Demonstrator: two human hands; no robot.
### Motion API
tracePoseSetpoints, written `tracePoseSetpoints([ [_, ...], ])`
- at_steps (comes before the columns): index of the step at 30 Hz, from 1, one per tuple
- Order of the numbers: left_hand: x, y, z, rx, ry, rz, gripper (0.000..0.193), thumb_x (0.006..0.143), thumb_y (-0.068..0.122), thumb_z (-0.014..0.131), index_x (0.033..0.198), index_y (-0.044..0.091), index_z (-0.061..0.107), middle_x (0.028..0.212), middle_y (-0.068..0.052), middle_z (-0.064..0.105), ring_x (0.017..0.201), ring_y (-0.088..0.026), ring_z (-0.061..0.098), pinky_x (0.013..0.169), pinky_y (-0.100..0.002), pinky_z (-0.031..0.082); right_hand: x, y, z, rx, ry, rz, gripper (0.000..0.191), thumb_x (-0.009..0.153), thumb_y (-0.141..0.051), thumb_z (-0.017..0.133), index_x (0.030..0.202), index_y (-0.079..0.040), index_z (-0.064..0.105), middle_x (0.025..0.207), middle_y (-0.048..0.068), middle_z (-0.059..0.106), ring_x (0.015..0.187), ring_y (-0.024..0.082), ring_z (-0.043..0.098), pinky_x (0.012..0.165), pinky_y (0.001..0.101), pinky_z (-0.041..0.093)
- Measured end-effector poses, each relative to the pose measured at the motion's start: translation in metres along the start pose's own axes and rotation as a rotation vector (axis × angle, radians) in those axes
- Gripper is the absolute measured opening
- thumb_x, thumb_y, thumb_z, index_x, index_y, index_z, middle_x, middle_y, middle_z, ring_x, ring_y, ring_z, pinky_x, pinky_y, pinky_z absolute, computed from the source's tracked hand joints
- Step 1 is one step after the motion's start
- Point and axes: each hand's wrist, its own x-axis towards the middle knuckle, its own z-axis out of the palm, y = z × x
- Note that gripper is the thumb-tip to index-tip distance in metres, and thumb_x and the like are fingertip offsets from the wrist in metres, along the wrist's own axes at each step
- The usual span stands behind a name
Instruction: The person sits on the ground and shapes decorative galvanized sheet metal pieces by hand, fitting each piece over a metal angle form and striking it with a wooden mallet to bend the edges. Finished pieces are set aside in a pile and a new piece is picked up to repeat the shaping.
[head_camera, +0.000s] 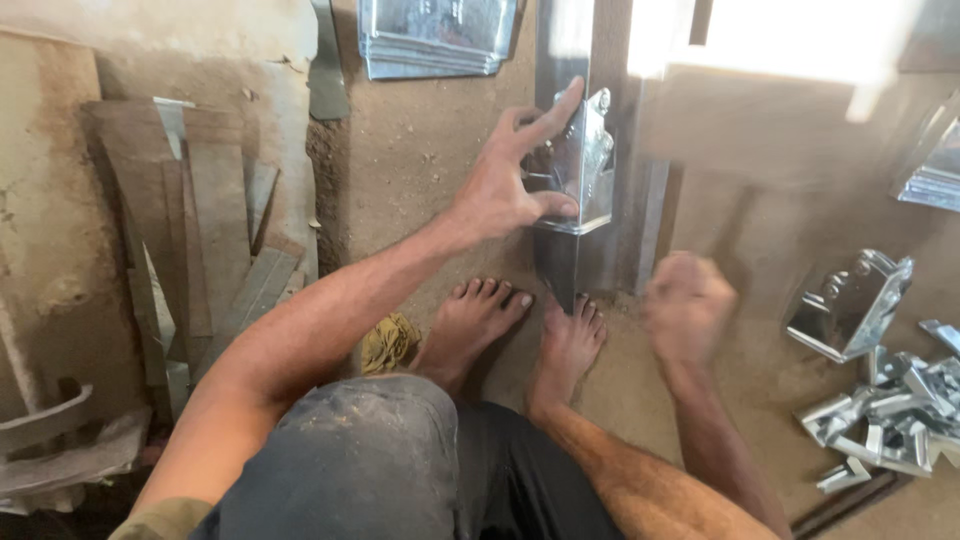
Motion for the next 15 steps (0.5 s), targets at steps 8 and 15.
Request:
tracePoseSetpoints([
  [8, -0.005, -0.016, 0.003, -0.051, -0.019, -0.002, 0.125, 0.066, 0.020, 0.102, 0.158, 0.052, 0.022, 0.150, -0.018, 0.044, 0.135, -0.036, 0.051, 0.116, -0.050, 0.050, 0.011, 0.006, 0.004, -0.045, -0.023, 0.208, 0.053, 0.119, -0.042, 0.049, 0.083, -0.004, 0.051, 0.067, 0.003, 0.049, 0.057, 0.012, 0.048, 0.047, 0.0256, 0.038],
  [15, 0.008, 0.052, 0.022, -0.267, 0.273, -0.413, 0.116, 0.068, 0.006, 0.089, 0.159, 0.008, 0.017, 0.149, -0.026, 0.035, 0.141, -0.042, 0.041, 0.114, -0.052, 0.042, -0.031, 0.013, -0.013, 0.358, 0.149, 0.431, 0.055, 0.110, -0.056, 0.045, 0.087, -0.006, 0.046, 0.060, 0.005, 0.044, 0.046, 0.013, 0.043, 0.039, 0.0281, 0.033],
])
